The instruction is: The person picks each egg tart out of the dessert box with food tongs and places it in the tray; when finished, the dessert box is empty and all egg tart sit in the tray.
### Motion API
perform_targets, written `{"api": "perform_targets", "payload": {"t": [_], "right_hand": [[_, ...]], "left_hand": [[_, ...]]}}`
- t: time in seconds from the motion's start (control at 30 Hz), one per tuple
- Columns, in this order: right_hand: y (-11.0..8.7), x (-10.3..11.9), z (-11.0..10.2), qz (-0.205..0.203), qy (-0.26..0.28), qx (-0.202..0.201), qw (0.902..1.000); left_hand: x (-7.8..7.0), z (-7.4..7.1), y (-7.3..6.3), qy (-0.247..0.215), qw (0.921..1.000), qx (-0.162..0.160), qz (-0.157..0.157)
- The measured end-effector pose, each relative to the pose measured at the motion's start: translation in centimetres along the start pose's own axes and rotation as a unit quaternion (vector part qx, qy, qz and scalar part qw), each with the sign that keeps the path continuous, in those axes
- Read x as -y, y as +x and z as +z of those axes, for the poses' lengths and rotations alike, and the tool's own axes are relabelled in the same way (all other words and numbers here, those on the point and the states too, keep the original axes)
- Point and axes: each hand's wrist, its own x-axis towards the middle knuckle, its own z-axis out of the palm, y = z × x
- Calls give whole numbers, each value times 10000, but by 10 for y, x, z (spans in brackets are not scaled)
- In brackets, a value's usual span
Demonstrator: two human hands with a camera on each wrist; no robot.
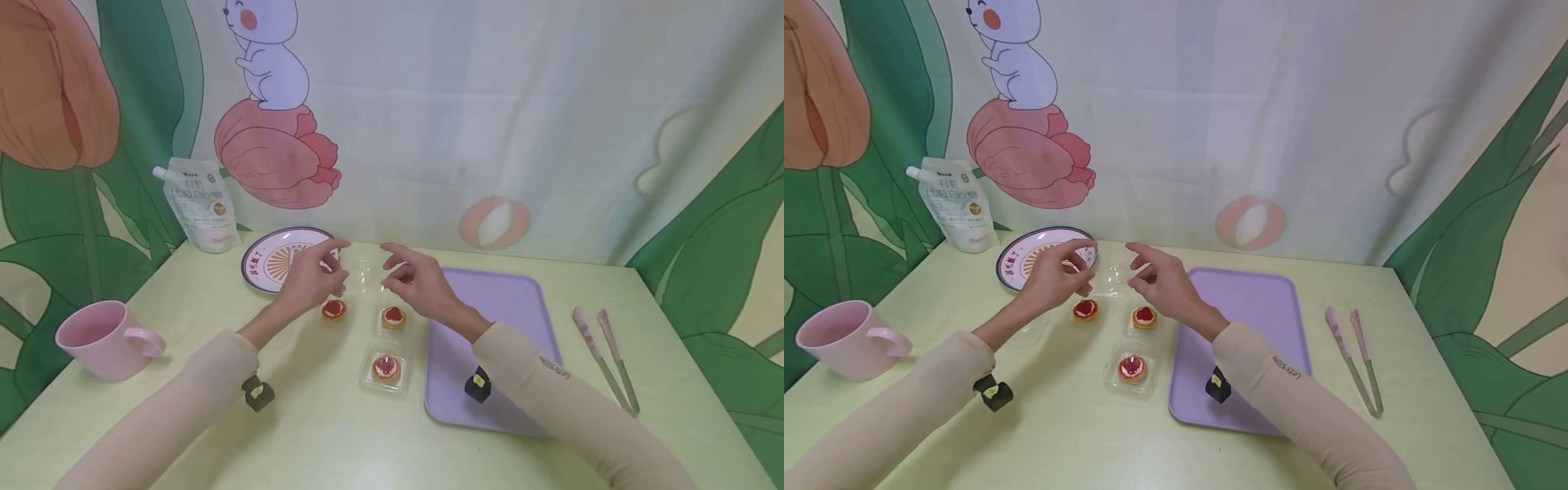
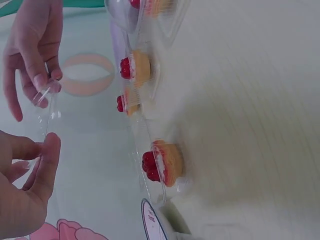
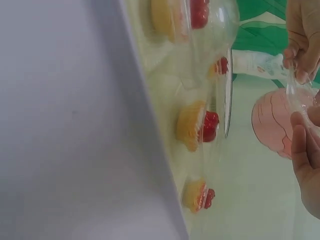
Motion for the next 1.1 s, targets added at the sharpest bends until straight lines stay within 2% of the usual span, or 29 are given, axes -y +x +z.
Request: {"api": "perform_targets", "payload": {"t": [0.13,0.27,0.43,0.6,0.9,1.1], "right_hand": [[-1,2,7,-27,-299,349,9989],[-1,3,16,-301,-607,774,9947],[-3,5,26,-638,-1175,1076,9852],[-6,10,35,-749,-1555,1396,9751],[-12,19,48,-405,-1613,2120,9630],[-15,29,58,-240,-1906,2341,9531]], "left_hand": [[6,-9,-6,46,9993,227,-296],[13,-19,-13,-73,9976,422,-552],[20,-26,-22,-482,9940,703,-692],[25,-28,-32,-429,9896,930,-1012],[34,-32,-50,-382,9841,1298,-1150],[42,-35,-61,-303,9829,1419,-1133]]}}
